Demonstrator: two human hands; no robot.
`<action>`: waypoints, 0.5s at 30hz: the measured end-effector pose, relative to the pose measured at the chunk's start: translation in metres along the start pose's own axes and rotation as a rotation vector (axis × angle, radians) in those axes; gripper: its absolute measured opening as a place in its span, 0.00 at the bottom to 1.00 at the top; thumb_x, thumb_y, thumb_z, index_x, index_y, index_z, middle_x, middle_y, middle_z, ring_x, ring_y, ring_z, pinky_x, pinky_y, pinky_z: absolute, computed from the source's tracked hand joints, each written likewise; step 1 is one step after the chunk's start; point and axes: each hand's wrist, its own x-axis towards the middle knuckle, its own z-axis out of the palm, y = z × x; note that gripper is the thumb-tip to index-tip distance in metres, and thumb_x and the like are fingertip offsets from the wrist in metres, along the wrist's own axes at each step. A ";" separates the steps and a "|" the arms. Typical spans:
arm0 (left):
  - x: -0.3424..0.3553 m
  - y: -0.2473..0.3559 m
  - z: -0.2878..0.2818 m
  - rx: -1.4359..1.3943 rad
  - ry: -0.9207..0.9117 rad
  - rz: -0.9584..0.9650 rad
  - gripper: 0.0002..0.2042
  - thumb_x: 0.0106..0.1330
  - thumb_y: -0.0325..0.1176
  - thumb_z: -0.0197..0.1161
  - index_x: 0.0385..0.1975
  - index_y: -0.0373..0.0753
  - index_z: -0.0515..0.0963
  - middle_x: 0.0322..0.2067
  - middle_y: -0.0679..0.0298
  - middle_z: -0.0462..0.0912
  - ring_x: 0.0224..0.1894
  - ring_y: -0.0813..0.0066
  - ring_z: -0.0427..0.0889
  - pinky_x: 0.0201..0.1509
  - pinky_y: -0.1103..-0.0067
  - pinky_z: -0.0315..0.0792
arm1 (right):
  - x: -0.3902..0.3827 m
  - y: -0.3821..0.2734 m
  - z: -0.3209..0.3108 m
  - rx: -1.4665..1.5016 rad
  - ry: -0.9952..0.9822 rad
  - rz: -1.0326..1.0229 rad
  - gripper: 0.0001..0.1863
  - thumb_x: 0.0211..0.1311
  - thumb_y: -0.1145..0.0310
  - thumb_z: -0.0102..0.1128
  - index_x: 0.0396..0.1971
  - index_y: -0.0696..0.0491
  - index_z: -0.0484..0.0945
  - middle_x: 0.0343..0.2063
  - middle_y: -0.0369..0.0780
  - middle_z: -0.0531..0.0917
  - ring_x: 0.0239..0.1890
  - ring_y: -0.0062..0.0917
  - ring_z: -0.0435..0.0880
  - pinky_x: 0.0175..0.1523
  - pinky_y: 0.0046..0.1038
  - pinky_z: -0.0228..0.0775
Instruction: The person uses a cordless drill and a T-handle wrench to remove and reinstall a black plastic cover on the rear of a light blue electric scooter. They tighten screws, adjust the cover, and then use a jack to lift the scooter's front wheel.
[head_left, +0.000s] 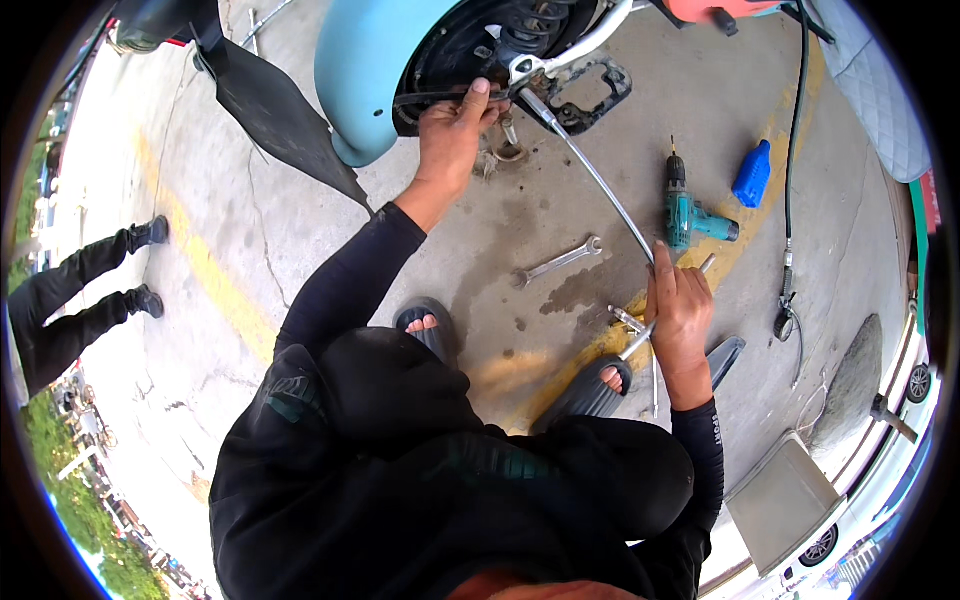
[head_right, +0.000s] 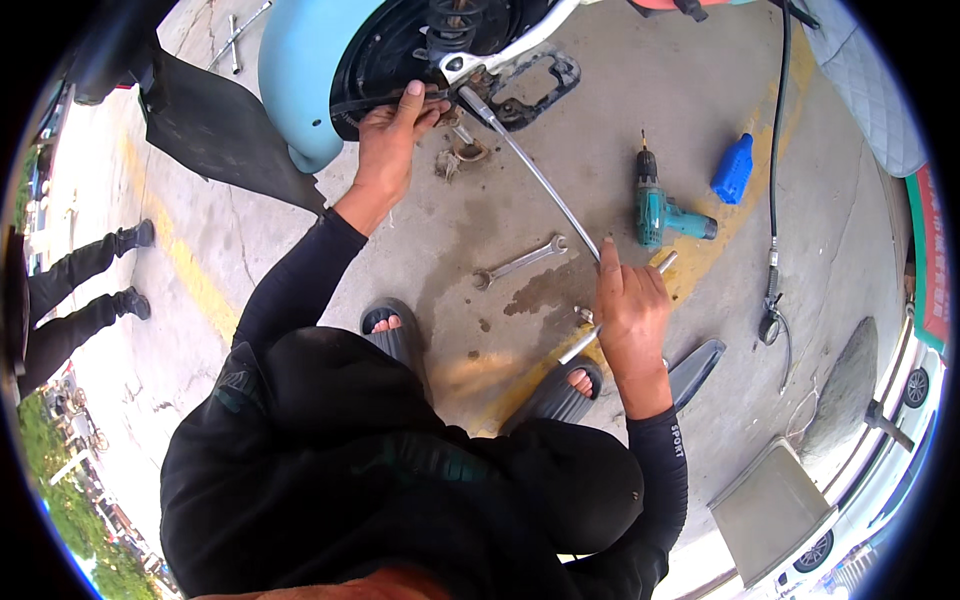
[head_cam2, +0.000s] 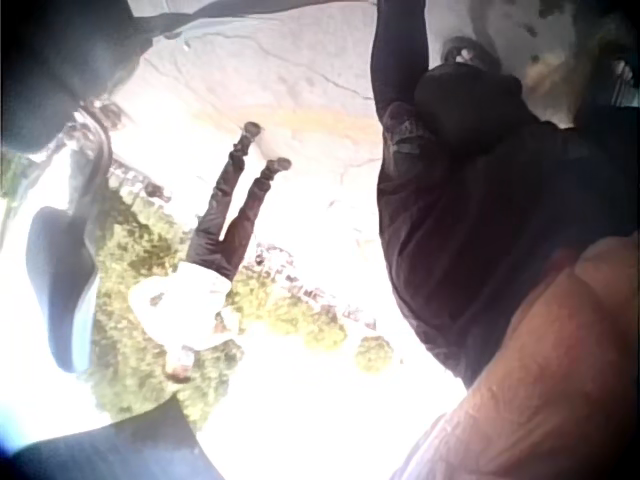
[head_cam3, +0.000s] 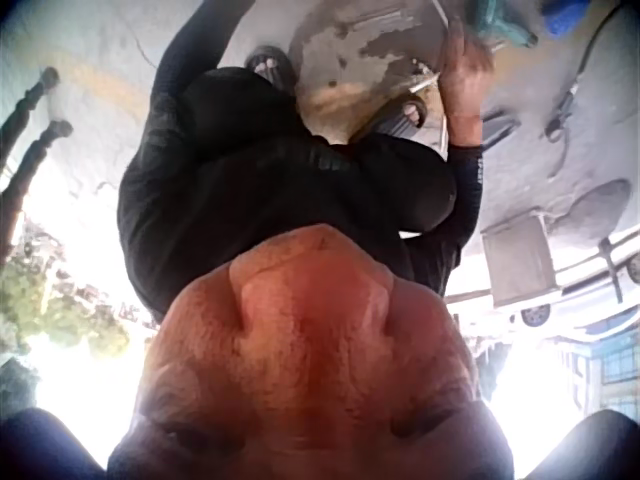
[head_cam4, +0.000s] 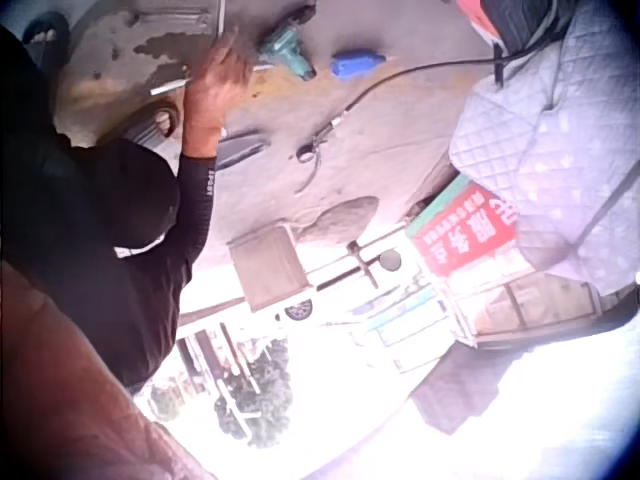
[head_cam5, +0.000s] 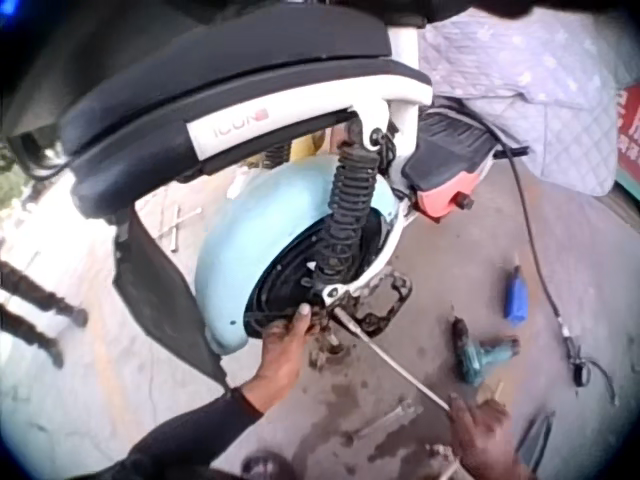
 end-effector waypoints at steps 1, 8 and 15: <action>-0.002 0.001 0.000 0.003 0.023 -0.015 0.20 0.70 0.45 0.61 0.42 0.29 0.80 0.37 0.59 0.84 0.43 0.74 0.83 0.52 0.80 0.74 | 0.002 0.006 -0.001 0.049 -0.007 0.006 0.24 0.50 0.80 0.64 0.50 0.61 0.76 0.17 0.41 0.72 0.19 0.32 0.74 0.32 0.33 0.70; 0.006 -0.014 0.001 0.038 0.007 0.088 0.18 0.71 0.43 0.60 0.39 0.29 0.80 0.36 0.58 0.85 0.41 0.74 0.84 0.50 0.80 0.76 | 0.012 0.017 -0.006 -0.012 -0.068 -0.075 0.24 0.51 0.80 0.65 0.51 0.60 0.76 0.17 0.40 0.73 0.20 0.32 0.74 0.30 0.33 0.68; 0.006 -0.019 0.005 0.023 0.051 0.141 0.14 0.71 0.41 0.60 0.34 0.34 0.80 0.28 0.69 0.83 0.32 0.84 0.80 0.39 0.82 0.72 | -0.005 0.006 0.011 0.150 -0.065 0.087 0.23 0.53 0.80 0.64 0.52 0.57 0.77 0.17 0.43 0.72 0.20 0.36 0.74 0.28 0.36 0.67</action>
